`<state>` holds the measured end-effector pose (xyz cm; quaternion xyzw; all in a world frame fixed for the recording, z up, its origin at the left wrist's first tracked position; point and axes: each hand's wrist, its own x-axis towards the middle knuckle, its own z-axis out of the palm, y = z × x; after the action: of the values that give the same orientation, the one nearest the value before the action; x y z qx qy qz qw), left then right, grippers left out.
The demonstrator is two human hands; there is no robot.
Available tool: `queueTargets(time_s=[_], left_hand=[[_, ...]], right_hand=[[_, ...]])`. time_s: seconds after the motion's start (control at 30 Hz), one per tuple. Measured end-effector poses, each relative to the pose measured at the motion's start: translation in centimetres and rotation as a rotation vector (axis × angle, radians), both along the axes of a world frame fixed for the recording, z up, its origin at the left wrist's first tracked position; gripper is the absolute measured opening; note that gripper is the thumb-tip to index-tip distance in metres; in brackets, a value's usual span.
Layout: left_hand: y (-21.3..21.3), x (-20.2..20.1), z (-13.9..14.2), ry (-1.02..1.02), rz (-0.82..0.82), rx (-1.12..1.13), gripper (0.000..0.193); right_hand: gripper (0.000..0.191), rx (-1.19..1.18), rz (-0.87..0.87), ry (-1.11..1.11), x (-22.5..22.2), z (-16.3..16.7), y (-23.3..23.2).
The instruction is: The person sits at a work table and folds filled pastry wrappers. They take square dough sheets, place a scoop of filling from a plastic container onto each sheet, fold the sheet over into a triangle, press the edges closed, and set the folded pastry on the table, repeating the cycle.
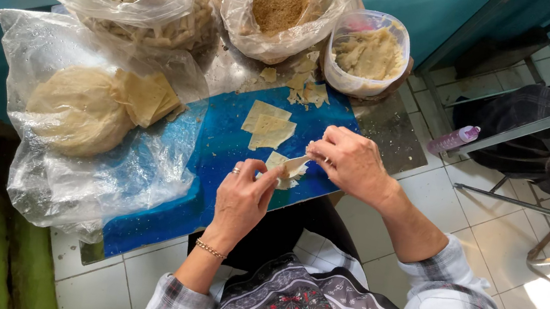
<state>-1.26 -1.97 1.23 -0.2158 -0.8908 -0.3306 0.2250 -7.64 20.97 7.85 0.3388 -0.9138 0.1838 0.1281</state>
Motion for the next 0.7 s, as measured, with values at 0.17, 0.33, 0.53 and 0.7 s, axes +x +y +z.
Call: queueTargets(time_s=[0.17, 0.33, 0.53, 0.7], left_hand=[[0.0, 0.5, -0.7, -0.010, 0.002, -0.057, 0.036], [0.1, 0.5, -0.4, -0.007, -0.026, -0.032, 0.031], [-0.2, 0.5, 0.7, -0.062, -0.046, 0.109, 0.023], [0.3, 0.5, 1.0, -0.063, -0.030, 0.030, 0.033]], right_hand=[[0.010, 0.040, 0.021, 0.100, 0.7, 0.8, -0.5], [0.009, 0.005, -0.014, -0.008, -0.1, 0.3, 0.5], [0.007, -0.229, -0.052, -0.374, -4.8, -0.3, 3.8], [0.008, -0.529, -0.029, -0.417, -13.7, 1.2, 5.2]])
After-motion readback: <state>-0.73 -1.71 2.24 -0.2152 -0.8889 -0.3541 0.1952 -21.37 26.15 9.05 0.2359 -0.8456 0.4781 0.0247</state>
